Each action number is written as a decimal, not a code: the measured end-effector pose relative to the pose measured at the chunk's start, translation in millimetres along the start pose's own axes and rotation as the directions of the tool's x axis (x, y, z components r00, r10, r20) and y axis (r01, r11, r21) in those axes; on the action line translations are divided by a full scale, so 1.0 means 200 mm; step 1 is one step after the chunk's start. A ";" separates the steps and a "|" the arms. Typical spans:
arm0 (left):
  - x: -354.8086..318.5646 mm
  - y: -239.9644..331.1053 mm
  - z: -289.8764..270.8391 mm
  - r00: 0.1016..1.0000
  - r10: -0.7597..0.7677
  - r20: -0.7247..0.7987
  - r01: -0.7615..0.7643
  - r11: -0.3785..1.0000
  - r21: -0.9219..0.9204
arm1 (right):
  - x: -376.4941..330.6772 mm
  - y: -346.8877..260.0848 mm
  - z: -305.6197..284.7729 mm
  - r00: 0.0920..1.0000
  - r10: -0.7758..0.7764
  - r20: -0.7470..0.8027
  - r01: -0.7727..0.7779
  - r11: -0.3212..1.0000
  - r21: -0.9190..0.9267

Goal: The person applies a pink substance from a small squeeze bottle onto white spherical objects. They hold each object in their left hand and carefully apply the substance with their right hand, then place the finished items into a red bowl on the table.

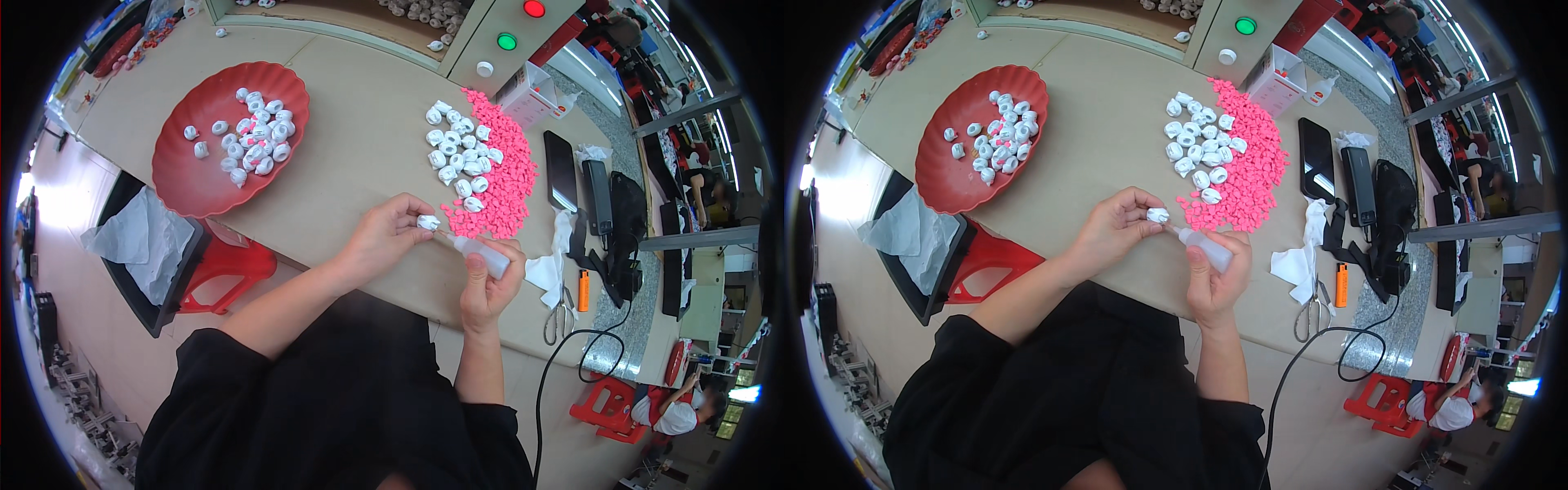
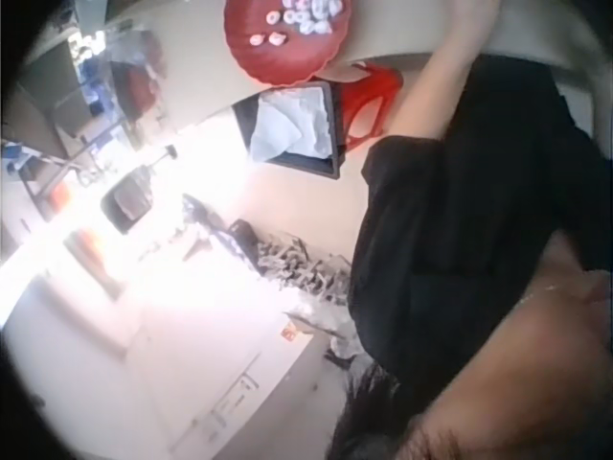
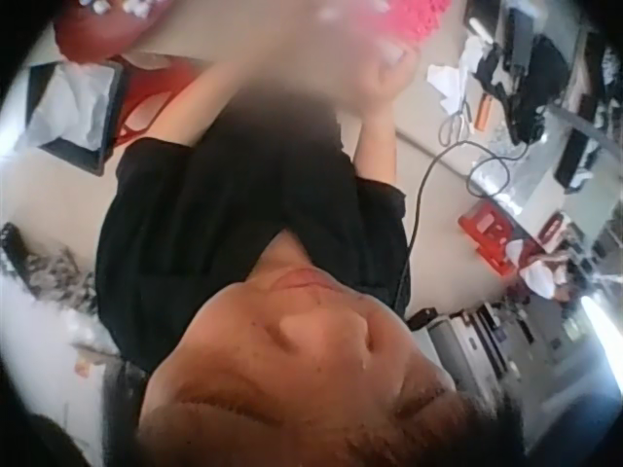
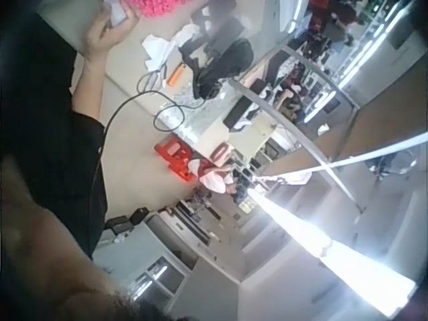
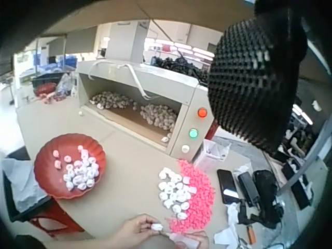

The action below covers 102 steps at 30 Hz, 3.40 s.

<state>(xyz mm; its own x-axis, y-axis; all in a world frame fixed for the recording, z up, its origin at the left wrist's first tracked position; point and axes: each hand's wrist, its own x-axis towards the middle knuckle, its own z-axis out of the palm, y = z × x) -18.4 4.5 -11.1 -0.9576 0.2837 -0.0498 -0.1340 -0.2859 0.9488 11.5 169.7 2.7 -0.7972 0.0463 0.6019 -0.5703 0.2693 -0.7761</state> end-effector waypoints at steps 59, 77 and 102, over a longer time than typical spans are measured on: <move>0.00 0.00 0.00 0.999 -0.014 -0.030 0.016 0.998 0.054 | 0.02 -0.01 0.00 0.992 -0.122 0.014 0.123 0.980 -0.156; 0.00 0.00 0.00 1.000 -0.002 -0.021 0.003 0.999 0.048 | 0.02 0.00 0.01 0.989 -0.150 0.011 0.150 0.984 -0.098; 0.00 0.03 -0.01 1.000 -0.020 -0.013 0.020 0.999 0.036 | 0.10 0.00 -0.35 0.815 0.580 -0.022 -0.569 0.805 0.168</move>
<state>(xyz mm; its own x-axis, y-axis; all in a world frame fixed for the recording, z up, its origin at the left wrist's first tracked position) -19.1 0.0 -6.2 -0.9580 0.2776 -0.0723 -0.1439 -0.2471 0.9583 9.6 237.3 27.4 -0.9757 0.2145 0.0445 -0.0391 0.0294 -0.9988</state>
